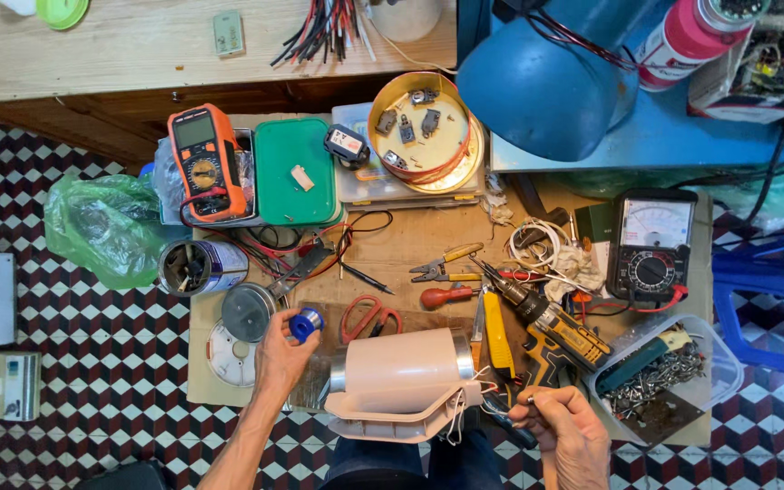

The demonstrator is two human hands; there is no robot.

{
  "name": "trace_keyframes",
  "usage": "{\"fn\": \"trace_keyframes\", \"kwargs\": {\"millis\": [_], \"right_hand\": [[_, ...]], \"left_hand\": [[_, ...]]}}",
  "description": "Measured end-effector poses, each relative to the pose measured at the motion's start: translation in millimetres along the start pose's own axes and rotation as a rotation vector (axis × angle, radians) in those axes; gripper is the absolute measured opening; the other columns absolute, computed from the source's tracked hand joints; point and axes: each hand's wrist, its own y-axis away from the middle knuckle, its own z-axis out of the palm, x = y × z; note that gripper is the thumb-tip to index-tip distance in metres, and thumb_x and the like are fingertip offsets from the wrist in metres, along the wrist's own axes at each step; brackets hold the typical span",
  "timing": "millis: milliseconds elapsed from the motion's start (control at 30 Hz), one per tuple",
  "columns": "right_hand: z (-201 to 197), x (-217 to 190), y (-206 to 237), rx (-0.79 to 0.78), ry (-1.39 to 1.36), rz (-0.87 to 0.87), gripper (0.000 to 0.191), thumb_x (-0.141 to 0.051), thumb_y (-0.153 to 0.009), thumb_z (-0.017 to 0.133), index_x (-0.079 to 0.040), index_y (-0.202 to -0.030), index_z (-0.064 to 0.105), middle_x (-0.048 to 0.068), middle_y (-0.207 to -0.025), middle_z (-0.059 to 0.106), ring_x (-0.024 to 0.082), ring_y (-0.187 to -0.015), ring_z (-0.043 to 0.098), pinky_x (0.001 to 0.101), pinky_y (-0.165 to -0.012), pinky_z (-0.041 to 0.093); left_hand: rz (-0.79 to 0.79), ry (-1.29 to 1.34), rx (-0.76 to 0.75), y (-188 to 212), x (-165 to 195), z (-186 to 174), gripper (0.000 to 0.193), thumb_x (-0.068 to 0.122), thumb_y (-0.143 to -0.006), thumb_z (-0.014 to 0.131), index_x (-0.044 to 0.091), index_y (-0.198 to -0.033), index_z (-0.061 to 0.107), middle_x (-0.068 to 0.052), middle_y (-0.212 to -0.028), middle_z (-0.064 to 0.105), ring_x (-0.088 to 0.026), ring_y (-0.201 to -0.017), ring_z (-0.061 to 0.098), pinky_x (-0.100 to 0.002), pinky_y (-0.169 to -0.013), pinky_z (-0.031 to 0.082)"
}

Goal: The person assembles a cylindrical appliance by fitting a beige plastic housing onto a stainless steel inner cylinder, aligning internal components, and securing the parts. The person uses pliers and a screwdriver to adjust and fasten elements inside the housing.

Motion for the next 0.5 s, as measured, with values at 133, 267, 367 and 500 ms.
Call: {"fn": "trace_keyframes", "kwargs": {"millis": [133,267,367,500], "right_hand": [[23,-5,-7,-0.022,0.065,0.043,0.012,-0.007,-0.096,0.061,0.004,-0.094,0.062,0.018,-0.096,0.072,0.024,-0.077,0.072,0.0364,-0.071,0.058],[47,-9,-1,-0.07,0.062,-0.006,0.013,-0.008,-0.096,0.062,0.005,-0.094,0.063,0.019,-0.094,0.071,0.024,-0.076,0.072,0.0347,-0.068,0.057],[64,-11,9,-0.068,0.068,-0.013,0.013,-0.008,-0.096,0.062,0.005,-0.095,0.062,0.02,-0.092,0.072,0.023,-0.076,0.072,0.034,-0.069,0.058],[85,-15,27,-0.054,0.043,-0.035,0.015,-0.011,-0.094,0.063,0.004,-0.096,0.062,0.019,-0.088,0.073,0.023,-0.073,0.072,0.0347,-0.067,0.059]], "left_hand": [[0.023,-0.224,-0.059,-3,-10,-8,0.062,0.026,-0.073,0.087,0.015,-0.127,0.061,-0.017,-0.116,0.07,-0.034,-0.102,0.07,-0.043,-0.087,0.057],[0.214,-0.267,-0.106,-5,-12,-12,0.059,0.024,-0.071,0.085,0.012,-0.123,0.061,-0.015,-0.121,0.068,-0.036,-0.112,0.065,-0.045,-0.092,0.054],[0.172,-0.354,-0.172,-5,-10,-15,0.061,0.028,-0.074,0.086,0.014,-0.126,0.059,-0.014,-0.121,0.067,-0.035,-0.113,0.064,-0.045,-0.093,0.053],[0.379,-0.242,-0.03,-16,3,-19,0.045,0.028,-0.081,0.078,0.011,-0.121,0.064,-0.014,-0.12,0.068,-0.036,-0.111,0.065,-0.045,-0.091,0.053]]}}
